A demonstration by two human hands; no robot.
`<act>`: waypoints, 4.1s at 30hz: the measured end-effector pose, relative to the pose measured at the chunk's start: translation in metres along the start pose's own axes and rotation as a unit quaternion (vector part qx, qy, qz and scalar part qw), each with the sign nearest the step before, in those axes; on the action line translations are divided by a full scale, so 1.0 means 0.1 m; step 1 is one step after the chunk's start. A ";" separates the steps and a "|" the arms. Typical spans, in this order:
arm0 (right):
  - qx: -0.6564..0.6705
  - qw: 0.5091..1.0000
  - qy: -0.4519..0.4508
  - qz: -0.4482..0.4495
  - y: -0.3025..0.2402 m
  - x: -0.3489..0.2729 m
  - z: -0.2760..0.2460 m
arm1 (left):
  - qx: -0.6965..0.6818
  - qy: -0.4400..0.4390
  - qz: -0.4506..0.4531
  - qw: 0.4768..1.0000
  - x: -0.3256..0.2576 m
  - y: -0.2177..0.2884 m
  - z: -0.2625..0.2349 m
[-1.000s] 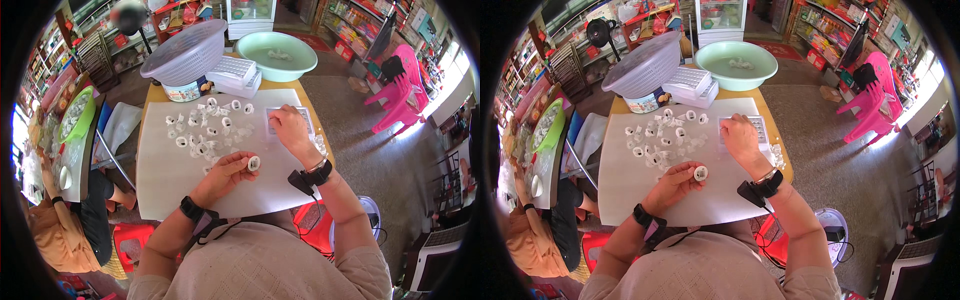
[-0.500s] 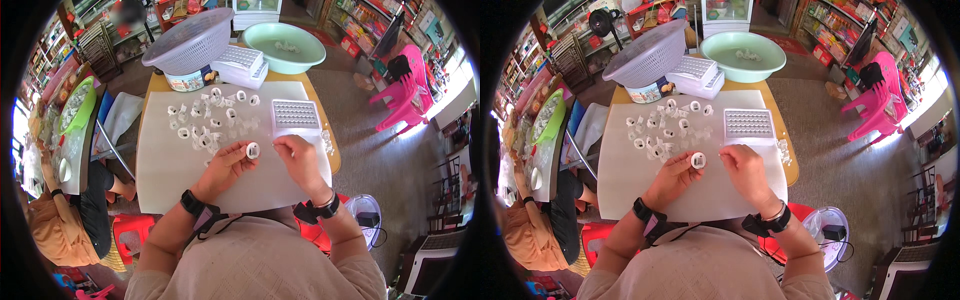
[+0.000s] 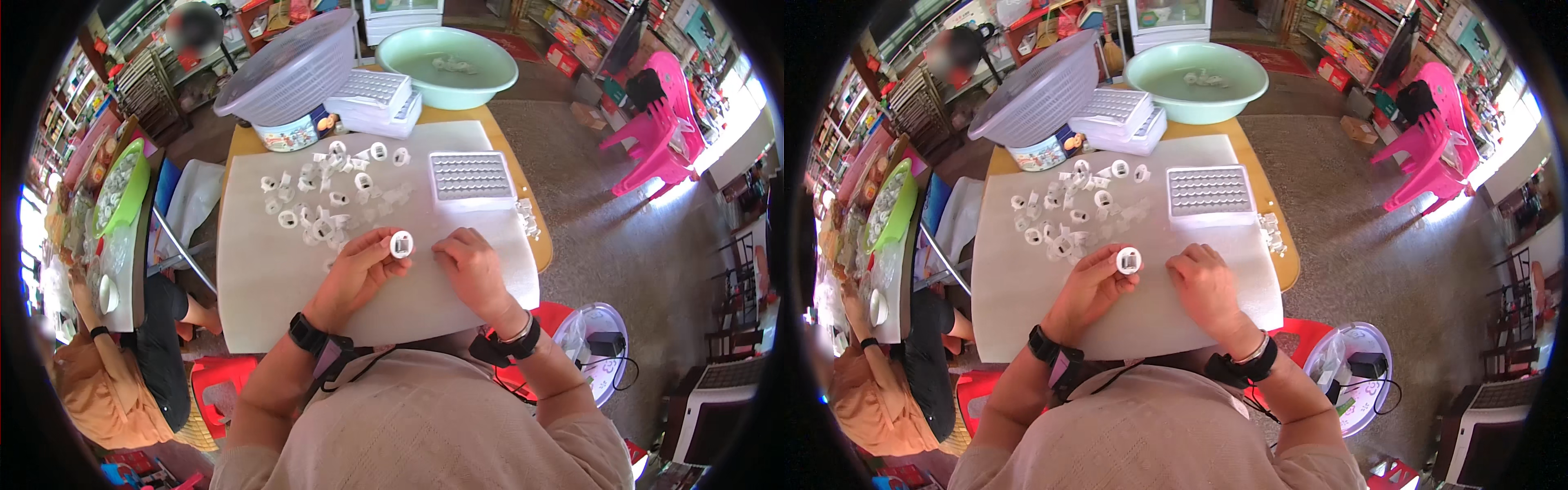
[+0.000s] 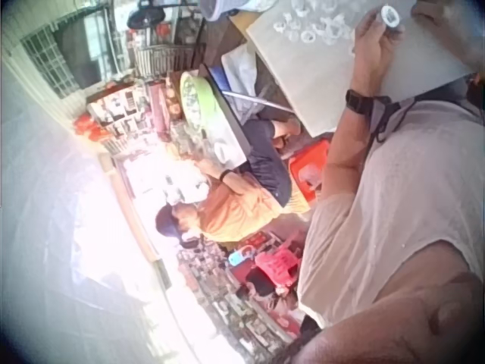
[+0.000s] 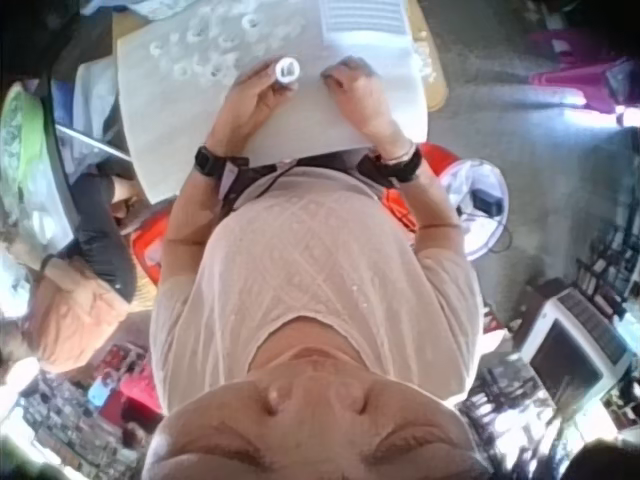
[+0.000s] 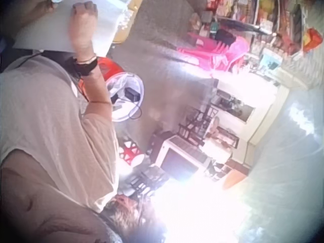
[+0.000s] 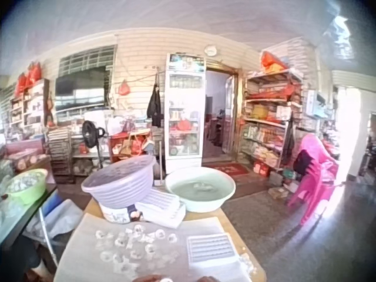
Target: Assembling or inspecting small white plastic components on a table.
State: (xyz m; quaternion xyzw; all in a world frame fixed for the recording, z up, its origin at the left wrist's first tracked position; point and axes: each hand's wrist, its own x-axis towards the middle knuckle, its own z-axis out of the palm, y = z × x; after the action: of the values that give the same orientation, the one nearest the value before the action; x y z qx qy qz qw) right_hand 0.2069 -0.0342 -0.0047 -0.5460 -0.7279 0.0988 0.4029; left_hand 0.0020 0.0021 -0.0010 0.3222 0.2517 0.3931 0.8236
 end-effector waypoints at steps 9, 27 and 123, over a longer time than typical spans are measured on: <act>0.010 0.999 -0.030 -0.002 -0.07 -0.03 -0.05 | 0.018 0.003 0.014 1.000 -0.05 0.04 -0.03; 0.205 0.978 -0.008 0.040 -0.39 0.17 0.00 | 0.048 -0.063 0.007 0.997 -0.02 -0.02 -0.06; 0.078 0.992 0.048 -0.085 -0.44 0.11 0.03 | 0.014 -0.052 -0.002 0.999 -0.02 -0.02 -0.10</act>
State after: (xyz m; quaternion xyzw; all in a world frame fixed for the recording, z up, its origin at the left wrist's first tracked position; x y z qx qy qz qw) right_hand 0.1725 -0.0406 0.0237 -0.4533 -0.7418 0.0942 0.4852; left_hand -0.0047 0.0025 -0.0086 0.3532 0.2143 0.3703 0.8320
